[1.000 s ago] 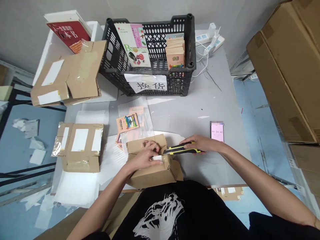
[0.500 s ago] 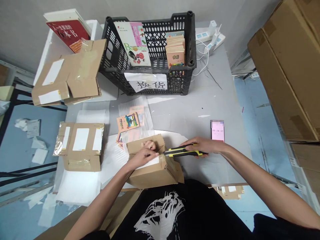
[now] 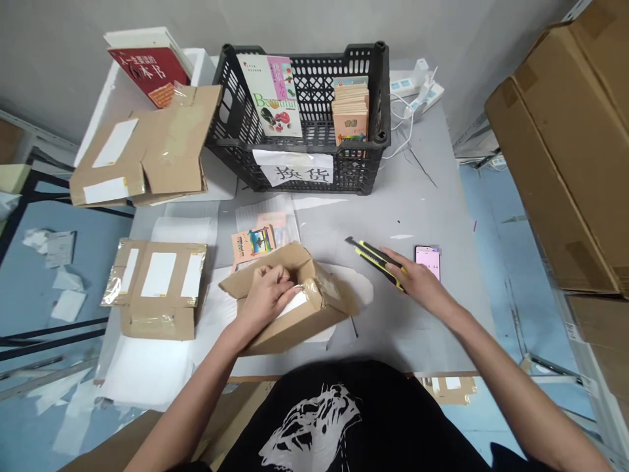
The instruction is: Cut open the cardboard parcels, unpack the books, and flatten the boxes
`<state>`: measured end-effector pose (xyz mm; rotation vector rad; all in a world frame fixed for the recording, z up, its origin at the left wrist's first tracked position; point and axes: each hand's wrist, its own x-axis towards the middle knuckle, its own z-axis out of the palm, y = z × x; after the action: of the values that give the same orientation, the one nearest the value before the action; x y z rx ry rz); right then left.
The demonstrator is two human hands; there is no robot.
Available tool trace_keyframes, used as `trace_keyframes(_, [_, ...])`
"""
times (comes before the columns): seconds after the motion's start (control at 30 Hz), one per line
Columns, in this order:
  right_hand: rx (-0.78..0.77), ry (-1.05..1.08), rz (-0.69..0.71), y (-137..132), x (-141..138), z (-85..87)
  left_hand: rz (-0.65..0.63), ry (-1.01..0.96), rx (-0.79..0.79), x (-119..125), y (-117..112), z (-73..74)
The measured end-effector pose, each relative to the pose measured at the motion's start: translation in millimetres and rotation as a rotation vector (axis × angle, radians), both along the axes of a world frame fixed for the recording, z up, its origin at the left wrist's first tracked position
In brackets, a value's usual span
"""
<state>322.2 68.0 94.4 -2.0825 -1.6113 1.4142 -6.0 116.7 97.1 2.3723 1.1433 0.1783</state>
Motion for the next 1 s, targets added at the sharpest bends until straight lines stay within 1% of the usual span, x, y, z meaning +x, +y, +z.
trace_keyframes(0.03, [0.096, -0.208, 0.024, 0.3, -7.0, -14.0, -0.004, 0.019, 0.055, 1.9, 1.8, 2.7])
trace_keyframes(0.07, [0.176, -0.386, 0.084, 0.6, -15.4, -30.3, -0.017, 0.038, 0.101, 4.3, 3.0, 3.3])
trace_keyframes(0.1, [0.21, -0.524, 0.165, 0.6, -24.8, -47.9, -0.033, 0.054, 0.141, 7.1, 3.4, 2.2])
trace_keyframes(0.17, [0.202, -0.724, 0.285, -0.8, -43.6, -83.3, -0.065, 0.075, 0.211, 13.3, 2.5, -3.7])
trace_keyframes(0.2, [0.202, -0.787, 0.317, -2.5, -51.8, -99.4, -0.08, 0.08, 0.24, 16.3, 1.1, -7.3])
trace_keyframes(0.27, [0.198, -0.817, 0.361, -7.8, -63.8, -124.8, -0.112, 0.077, 0.275, 21.5, -3.2, -13.4])
trace_keyframes(0.3, [0.194, -0.799, 0.369, -10.5, -67.1, -133.0, -0.133, 0.071, 0.281, 23.5, -6.1, -15.5])
trace_keyframes(0.33, [0.188, -0.763, 0.364, -12.6, -68.5, -137.6, -0.152, 0.062, 0.285, 24.9, -9.5, -16.9])
trace_keyframes(0.37, [0.185, -0.715, 0.335, -13.3, -68.2, -138.3, -0.169, 0.054, 0.29, 25.9, -13.2, -17.9])
trace_keyframes(0.4, [0.189, -0.647, 0.279, -12.3, -66.7, -135.0, -0.186, 0.045, 0.3, 26.4, -17.2, -18.4])
trace_keyframes(0.43, [0.208, -0.553, 0.199, -9.3, -64.7, -127.5, -0.202, 0.036, 0.314, 26.6, -21.4, -18.9])
trace_keyframes(0.47, [0.239, -0.426, 0.113, -4.3, -62.8, -116.4, -0.221, 0.028, 0.331, 26.8, -25.6, -19.4])
trace_keyframes(0.53, [0.323, -0.111, -0.014, 9.7, -62.4, -85.8, -0.268, 0.016, 0.357, 27.2, -33.5, -20.8])
trace_keyframes(0.57, [0.356, 0.052, 0.012, 17.5, -65.1, -68.3, -0.294, 0.012, 0.365, 27.7, -37.1, -21.6])
trace_keyframes(0.6, [0.373, 0.146, 0.077, 24.8, -69.9, -51.1, -0.322, 0.008, 0.372, 28.4, -40.4, -22.6])
trace_keyframes(0.67, [0.355, 0.142, 0.251, 36.3, -84.5, -22.0, -0.379, -0.002, 0.395, 30.0, -45.9, -24.4])
trace_keyframes(0.7, [0.315, 0.093, 0.342, 39.9, -93.0, -11.8, -0.408, -0.009, 0.415, 30.8, -48.1, -24.9])
trace_keyframes(0.73, [0.275, 0.036, 0.416, 42.0, -101.3, -5.2, -0.431, -0.019, 0.442, 31.3, -50.0, -24.9])
trace_keyframes(0.8, [0.229, -0.049, 0.506, 42.6, -113.7, -1.8, -0.454, -0.037, 0.507, 30.9, -53.0, -22.7])
trace_keyframes(0.87, [0.27, -0.11, 0.505, 39.9, -117.7, -7.1, -0.453, -0.053, 0.575, 28.3, -55.3, -17.1])
trace_keyframes(0.93, [0.376, -0.179, 0.442, 35.0, -113.6, -14.5, -0.442, -0.09, 0.658, 23.0, -57.3, -8.5])
trace_keyframes(1.0, [0.489, -0.271, 0.328, 27.2, -104.8, -18.4, -0.431, -0.151, 0.763, 15.3, -59.2, 1.0])
